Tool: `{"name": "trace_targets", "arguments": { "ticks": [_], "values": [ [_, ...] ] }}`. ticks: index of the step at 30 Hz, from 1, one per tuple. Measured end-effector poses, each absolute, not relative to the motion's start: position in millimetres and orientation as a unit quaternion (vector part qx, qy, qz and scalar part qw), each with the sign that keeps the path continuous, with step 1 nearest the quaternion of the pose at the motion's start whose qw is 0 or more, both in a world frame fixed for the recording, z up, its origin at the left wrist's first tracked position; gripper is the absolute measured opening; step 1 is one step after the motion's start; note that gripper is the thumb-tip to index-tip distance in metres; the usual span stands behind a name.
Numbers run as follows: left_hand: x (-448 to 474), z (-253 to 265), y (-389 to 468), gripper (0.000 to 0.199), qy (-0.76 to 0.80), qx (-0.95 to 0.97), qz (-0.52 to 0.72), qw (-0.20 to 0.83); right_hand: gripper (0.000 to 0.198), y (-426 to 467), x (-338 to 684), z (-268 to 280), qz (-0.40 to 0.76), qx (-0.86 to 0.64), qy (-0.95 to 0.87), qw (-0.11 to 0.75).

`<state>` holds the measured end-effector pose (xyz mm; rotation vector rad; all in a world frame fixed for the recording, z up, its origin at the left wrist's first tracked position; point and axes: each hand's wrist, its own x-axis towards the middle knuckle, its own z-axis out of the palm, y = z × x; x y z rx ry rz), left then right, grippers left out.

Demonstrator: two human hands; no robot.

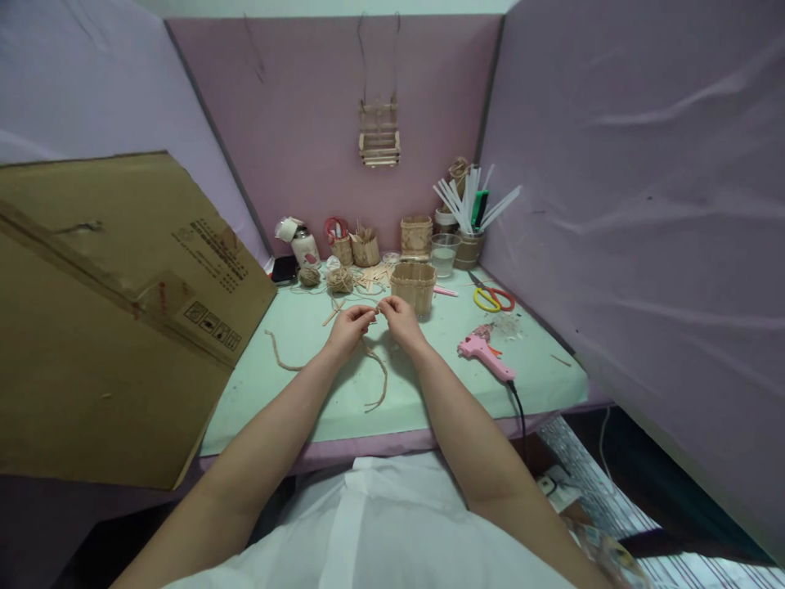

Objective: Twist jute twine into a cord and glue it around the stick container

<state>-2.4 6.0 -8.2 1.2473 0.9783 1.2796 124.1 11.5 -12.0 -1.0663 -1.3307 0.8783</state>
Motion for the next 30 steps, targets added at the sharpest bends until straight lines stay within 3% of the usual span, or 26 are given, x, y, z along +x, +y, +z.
{"name": "trace_targets", "arguments": {
  "ticks": [14, 22, 30],
  "values": [
    [-5.1, -5.5, 5.6, 0.023, 0.388, 0.446, 0.511, 0.623, 0.024, 9.2, 127.3, -9.3, 0.338, -0.467, -0.599, 0.555],
    [-4.2, -6.0, 7.1, 0.013, 0.42, 0.524, 0.54, 0.507, 0.019, 8.6, 125.5, -8.4, 0.291, -0.483, -0.594, 0.574],
    [-4.7, -3.7, 5.1, 0.013, 0.428, 0.549, 0.537, 0.477, 0.022, 8.1, 124.1, -8.8, 0.31, -0.492, -0.581, 0.57]
  ]
}}
